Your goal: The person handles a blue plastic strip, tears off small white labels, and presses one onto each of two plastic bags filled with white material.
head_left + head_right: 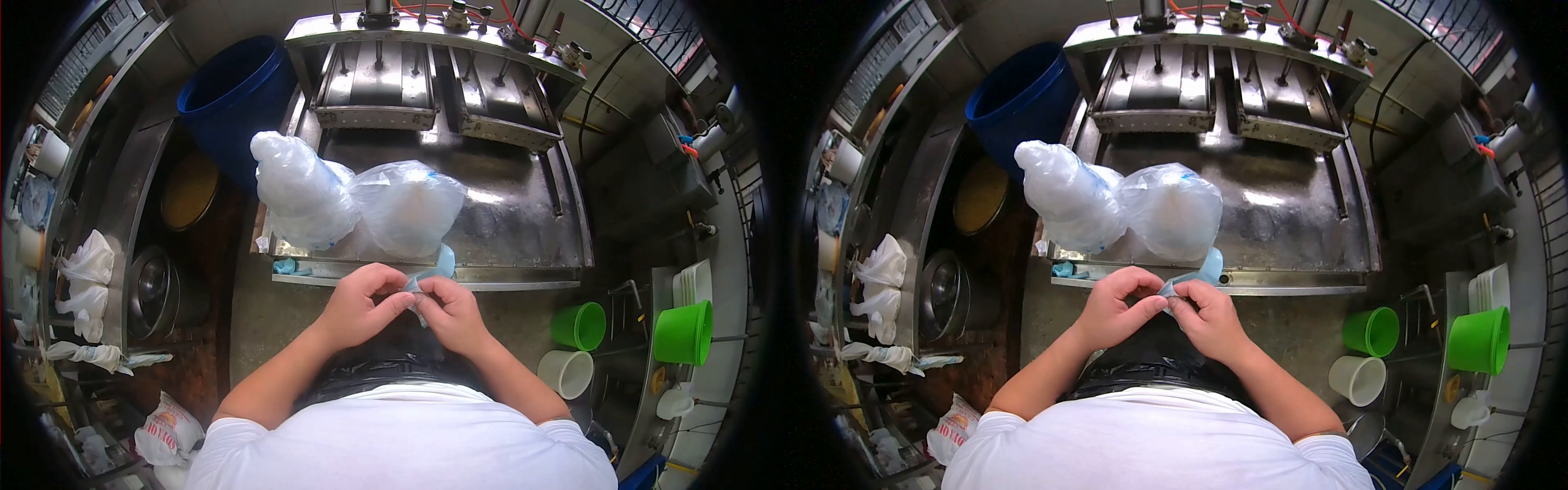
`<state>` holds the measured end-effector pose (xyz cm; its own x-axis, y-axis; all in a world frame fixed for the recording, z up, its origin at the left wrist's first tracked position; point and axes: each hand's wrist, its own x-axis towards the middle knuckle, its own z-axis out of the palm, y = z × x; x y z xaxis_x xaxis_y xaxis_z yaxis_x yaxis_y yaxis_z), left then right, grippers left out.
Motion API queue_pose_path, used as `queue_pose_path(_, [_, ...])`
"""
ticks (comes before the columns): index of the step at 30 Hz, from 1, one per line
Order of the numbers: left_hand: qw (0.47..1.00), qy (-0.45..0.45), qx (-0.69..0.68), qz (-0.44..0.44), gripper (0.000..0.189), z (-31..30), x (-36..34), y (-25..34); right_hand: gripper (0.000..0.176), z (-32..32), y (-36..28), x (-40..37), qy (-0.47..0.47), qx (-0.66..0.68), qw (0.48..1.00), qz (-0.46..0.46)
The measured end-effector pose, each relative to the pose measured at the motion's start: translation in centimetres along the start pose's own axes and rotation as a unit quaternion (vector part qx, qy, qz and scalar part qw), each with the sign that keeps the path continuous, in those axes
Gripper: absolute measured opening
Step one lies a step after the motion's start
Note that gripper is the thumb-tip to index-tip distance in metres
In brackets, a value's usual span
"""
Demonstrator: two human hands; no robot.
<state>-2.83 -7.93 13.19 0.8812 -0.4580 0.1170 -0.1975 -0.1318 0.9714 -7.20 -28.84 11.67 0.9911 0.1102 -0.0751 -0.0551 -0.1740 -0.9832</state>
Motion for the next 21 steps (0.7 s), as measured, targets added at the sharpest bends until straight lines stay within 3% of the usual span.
queue_pose_path(4, [0.994, 0.004, 0.105, -0.003, 0.013, -1.0, 0.5, -1.3, 0.015, 0.1, 0.0, 0.2, 0.005, -0.009, 1.0, 0.004])
queue_pose_path(6, [0.993, 0.036, -0.018, -0.115, 0.013, -1.5, 0.8, -2.5, 0.015, 0.0, -0.2, 0.2, 0.006, -0.023, 1.0, -0.002])
queue_pose_path(7, [0.993, 0.035, -0.018, -0.114, 0.013, -1.4, 0.8, -2.5, 0.015, 0.0, -0.2, 0.2, 0.007, -0.023, 1.0, -0.002])
queue_pose_path(9, [0.994, 0.027, -0.068, -0.076, 0.013, -1.3, 0.8, -2.0, 0.014, -0.1, -0.2, 0.2, 0.005, -0.018, 1.0, 0.006])
queue_pose_path(11, [0.998, -0.022, 0.06, 0.006, 0.018, -1.0, 0.8, -0.5, 0.014, -0.1, -0.1, 0.1, 0.002, -0.011, 1.0, 0.007])
queue_pose_path(14, [0.994, -0.049, 0.094, 0.007, 0.016, -0.8, 0.9, -1.3, 0.014, 0.0, 0.2, 0.2, 0.002, -0.011, 1.0, -0.005])
queue_pose_path(16, [0.991, -0.048, -0.028, -0.119, 0.013, -1.0, 1.1, -1.5, 0.014, -0.2, 0.2, 0.1, 0.008, -0.018, 1.0, -0.017])
queue_pose_path(21, [0.984, -0.021, -0.111, -0.14, 0.016, -1.3, 1.4, -1.6, 0.014, -0.5, 0.0, -0.2, 0.004, -0.018, 1.0, -0.008])
